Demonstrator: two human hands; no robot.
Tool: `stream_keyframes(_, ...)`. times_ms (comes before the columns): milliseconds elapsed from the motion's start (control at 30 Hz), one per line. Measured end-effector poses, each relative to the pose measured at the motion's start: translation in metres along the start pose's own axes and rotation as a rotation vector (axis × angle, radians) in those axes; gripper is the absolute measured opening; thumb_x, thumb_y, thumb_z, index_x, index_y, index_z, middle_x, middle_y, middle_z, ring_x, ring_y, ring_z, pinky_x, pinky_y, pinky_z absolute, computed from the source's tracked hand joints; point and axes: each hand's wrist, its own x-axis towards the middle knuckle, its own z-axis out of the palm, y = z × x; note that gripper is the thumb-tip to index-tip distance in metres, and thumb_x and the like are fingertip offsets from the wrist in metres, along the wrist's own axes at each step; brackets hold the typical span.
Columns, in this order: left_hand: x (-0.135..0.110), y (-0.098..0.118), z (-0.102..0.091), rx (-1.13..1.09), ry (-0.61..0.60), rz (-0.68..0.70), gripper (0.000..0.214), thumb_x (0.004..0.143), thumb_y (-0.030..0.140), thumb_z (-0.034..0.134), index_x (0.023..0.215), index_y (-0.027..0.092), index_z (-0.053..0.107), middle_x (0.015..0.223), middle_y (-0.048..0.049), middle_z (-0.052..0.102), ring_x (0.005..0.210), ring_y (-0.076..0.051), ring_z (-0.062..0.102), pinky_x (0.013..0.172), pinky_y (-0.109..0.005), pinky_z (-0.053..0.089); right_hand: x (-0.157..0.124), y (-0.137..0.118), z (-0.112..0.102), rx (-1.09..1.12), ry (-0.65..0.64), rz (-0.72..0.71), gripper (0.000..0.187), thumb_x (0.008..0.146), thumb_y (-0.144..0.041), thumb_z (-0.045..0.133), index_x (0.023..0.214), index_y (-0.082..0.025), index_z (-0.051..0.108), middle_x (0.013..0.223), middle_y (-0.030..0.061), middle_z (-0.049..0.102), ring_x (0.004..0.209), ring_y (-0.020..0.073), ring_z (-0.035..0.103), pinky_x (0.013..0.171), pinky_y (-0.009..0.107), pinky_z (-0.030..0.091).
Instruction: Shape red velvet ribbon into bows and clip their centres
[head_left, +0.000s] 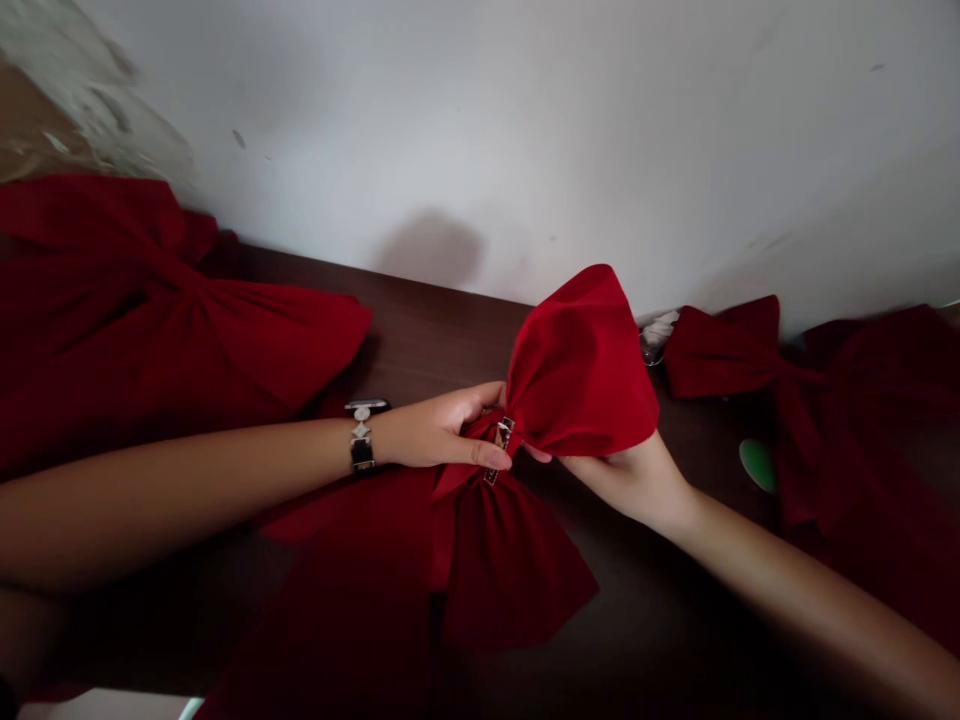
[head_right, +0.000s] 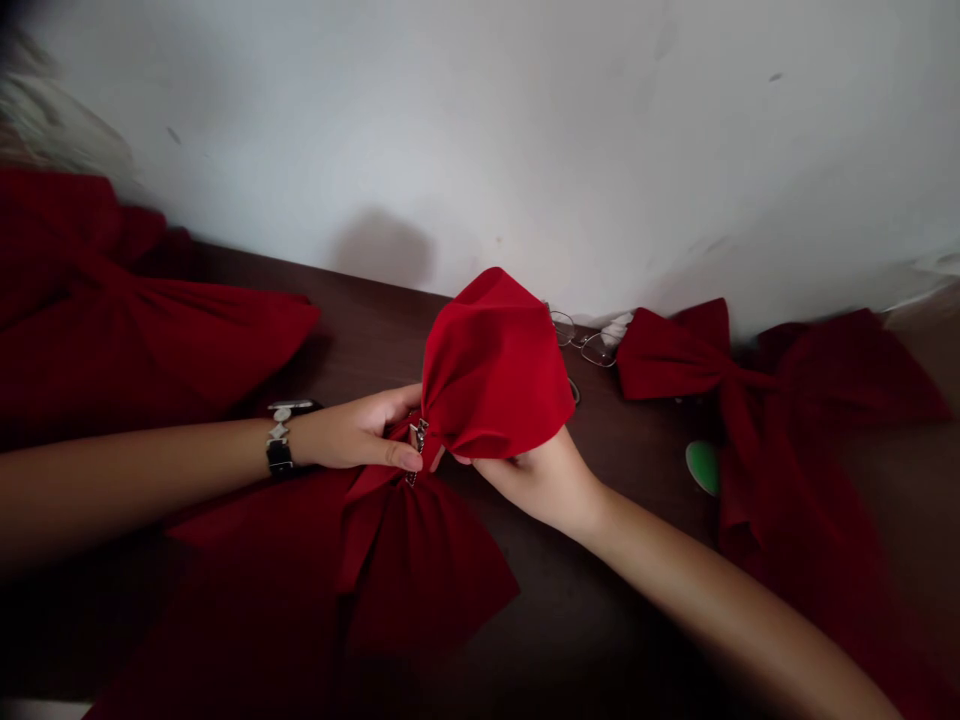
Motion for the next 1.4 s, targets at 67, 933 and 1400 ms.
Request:
stream_keyframes(67,0.001,0.001,0.000,-0.028,-0.019,0.004,0.038,0.085,0.027,0.065,0.120,0.017,0.053,0.105,-0.0096,0.069,0.096,-0.017,0.065,0.090,-0.031,0.048,0.000,0.000,0.000,0.011,0.007,0.003,0.005,0.083,-0.015,0.060,0.082,-0.020,0.059,0.075,0.0026,0.070,0.064,0.0160,0.068,0.057,0.025,0.057)
stream_keyframes(933,-0.001,0.011,-0.001,-0.200,-0.060,-0.111,0.037,0.089,0.033,0.060,0.121,0.014,0.056,0.110,-0.0128,0.069,0.100,-0.018,0.065,0.087,-0.028,0.050,0.001,-0.003,-0.003,-0.017,0.059,0.142,0.023,0.083,-0.019,0.059,0.061,-0.016,0.058,0.054,-0.0008,0.062,0.048,0.0106,0.055,0.045,0.021,0.042)
stream_keyframes(1400,0.000,0.012,0.000,-0.117,0.017,-0.170,0.042,0.086,0.039,0.064,0.118,0.014,0.056,0.101,-0.0109,0.070,0.089,-0.016,0.066,0.083,-0.029,0.051,0.002,0.004,-0.003,-0.012,0.057,0.046,0.010,0.082,-0.013,0.059,0.073,-0.017,0.060,0.071,0.0009,0.067,0.064,0.0126,0.064,0.059,0.022,0.052)
